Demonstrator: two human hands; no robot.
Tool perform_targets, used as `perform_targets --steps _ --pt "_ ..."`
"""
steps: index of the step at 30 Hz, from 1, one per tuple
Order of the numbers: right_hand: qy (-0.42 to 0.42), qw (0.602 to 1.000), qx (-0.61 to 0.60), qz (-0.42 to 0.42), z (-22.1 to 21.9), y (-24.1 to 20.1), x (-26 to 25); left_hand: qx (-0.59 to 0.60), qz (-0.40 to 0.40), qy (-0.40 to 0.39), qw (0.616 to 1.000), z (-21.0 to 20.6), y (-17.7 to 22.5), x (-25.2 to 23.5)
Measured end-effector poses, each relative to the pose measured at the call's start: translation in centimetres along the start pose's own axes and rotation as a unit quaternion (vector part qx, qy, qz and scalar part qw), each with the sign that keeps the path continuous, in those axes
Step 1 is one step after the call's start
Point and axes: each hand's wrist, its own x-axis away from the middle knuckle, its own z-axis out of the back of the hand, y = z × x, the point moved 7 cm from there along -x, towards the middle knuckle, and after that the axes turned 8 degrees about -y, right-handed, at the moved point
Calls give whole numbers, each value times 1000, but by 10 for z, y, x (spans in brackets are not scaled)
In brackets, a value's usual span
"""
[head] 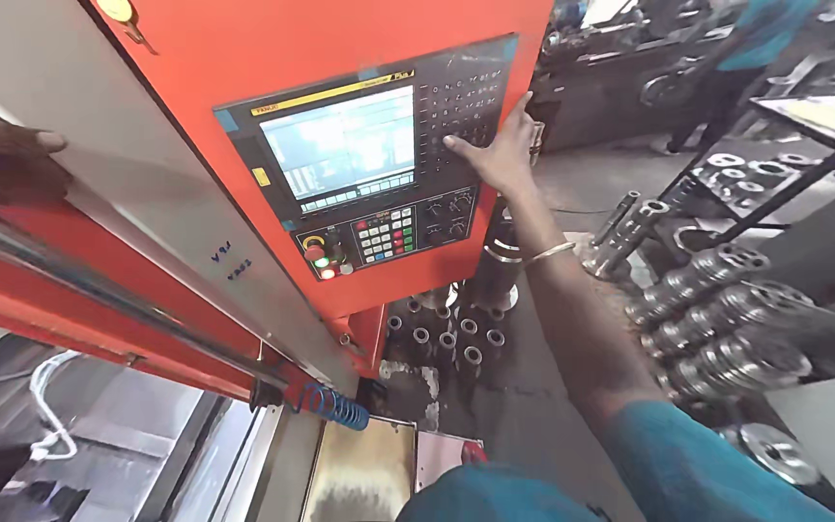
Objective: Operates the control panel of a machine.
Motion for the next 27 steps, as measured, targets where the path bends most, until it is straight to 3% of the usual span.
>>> perform_targets --steps 3,5,7,8,10,13,15,20,23,27 --pt "90 995 34 -1 -16 8 -21 -98 85 -67 989 -2 11 1" --pt "79 996 31 -5 -17 8 -20 -72 48 -89 992 3 -1 -12" --pt "32 999 21 -20 -12 4 -12 -14 16 -33 999 -1 -8 -8" --pt "60 998 23 -16 -13 7 -15 -3 12 -13 1000 -3 -9 -6" --pt "96 995 25 -7 -14 11 -21 -31 -7 37 999 5 -30 -19" --pt "95 995 26 -13 -15 14 -25 -96 -65 26 993 24 -70 -49" --pt "86 996 27 -22 -14 13 -24 -148 -42 41 987 19 -64 -45" --pt "85 996 28 -13 -13 11 -23 -8 -1 72 997 10 -59 -35" --pt "82 996 37 -13 -13 10 -23 -12 25 41 999 8 -62 -38" --pt "83 996 36 -13 -13 11 -24 -27 37 57 997 -4 -36 -19"
